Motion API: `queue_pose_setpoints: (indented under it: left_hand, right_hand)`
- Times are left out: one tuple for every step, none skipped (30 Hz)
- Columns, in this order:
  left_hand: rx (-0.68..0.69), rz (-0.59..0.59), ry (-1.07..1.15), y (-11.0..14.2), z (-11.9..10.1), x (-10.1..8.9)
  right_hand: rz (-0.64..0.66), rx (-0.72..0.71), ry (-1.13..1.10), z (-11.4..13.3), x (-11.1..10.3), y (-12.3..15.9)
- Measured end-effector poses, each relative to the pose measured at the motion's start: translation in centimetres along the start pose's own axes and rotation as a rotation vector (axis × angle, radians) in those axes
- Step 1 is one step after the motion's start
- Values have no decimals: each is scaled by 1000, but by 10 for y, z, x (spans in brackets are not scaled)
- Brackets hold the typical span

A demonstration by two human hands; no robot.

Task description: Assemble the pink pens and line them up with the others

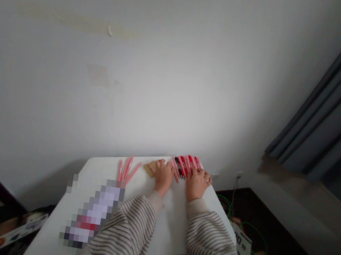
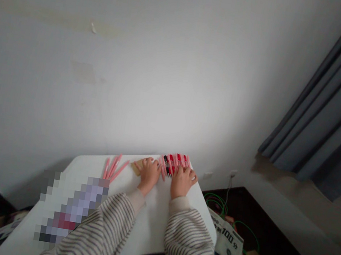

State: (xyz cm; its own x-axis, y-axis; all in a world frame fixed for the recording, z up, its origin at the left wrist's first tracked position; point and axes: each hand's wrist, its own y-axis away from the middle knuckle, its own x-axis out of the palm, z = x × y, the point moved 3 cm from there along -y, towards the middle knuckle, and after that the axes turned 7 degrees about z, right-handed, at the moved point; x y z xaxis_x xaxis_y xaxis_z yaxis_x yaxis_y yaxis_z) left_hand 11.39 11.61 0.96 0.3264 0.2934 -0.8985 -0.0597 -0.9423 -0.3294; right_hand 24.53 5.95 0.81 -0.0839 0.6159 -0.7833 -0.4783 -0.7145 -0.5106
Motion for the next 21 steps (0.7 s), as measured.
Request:
queue_pose_setpoints:
  left_hand:
    - [3,2,2,1,0,0]
    - [6,7,4,1,0,-1]
    - [7,12,6,2,1,-2]
    - [7,18,7,3,1,-2]
    - [8,22,7,4,2,-3]
    - [8,24,6,6,2,-4]
    - [10,24,4,7,3,-5]
    - [12,22,2,9,3,-6]
    - [14,20,0,11,4,-7]
    - [17,19,0,13,5,-8]
    - [20,21,1,15,5,-9]
    - [21,24,3,16,5,-10]
    - [20,29,4,17,5,-10]
    - [17,36,4,17,5,-10]
    - [12,43,3,17,5,-11]
    - [7,50,-1,17,5,-11]
    - [3,55,-6,16,5,-10]
    - [2,59,-12,14,5,-10]
    - [4,64,-18,13,5,-9]
    - [6,71,-21,11,4,-8]
    - [8,76,-21,9,4,-7]
  right_hand:
    - [5,-5,-2,0,0,0]
    - [10,-7,-4,1,-1,0]
    - [15,-7,-5,1,-1,0]
    - [19,-6,-4,1,-2,0]
    - [22,-4,-3,2,-2,0]
    - [23,-3,-3,2,-3,1]
    - [22,-4,-4,2,-3,1]
    - [20,-8,-5,3,-4,1]
    - [17,-12,-8,3,-4,1]
    - [12,-14,-10,3,-4,1]
    - [8,-12,-13,3,-4,1]
    - [5,-7,-17,3,-5,2]
    - [3,-1,-21,3,-5,2]
    - [3,3,-26,3,-4,2]
    - [5,4,-31,3,-4,2]
    - [8,2,-36,3,-4,2]
    - [9,1,-39,3,-4,2]
    - [10,-2,-39,3,-4,2]
    - [12,-2,-39,3,-4,2]
    - [13,-1,-37,3,-3,2]
    - [15,-1,-35,3,-3,2]
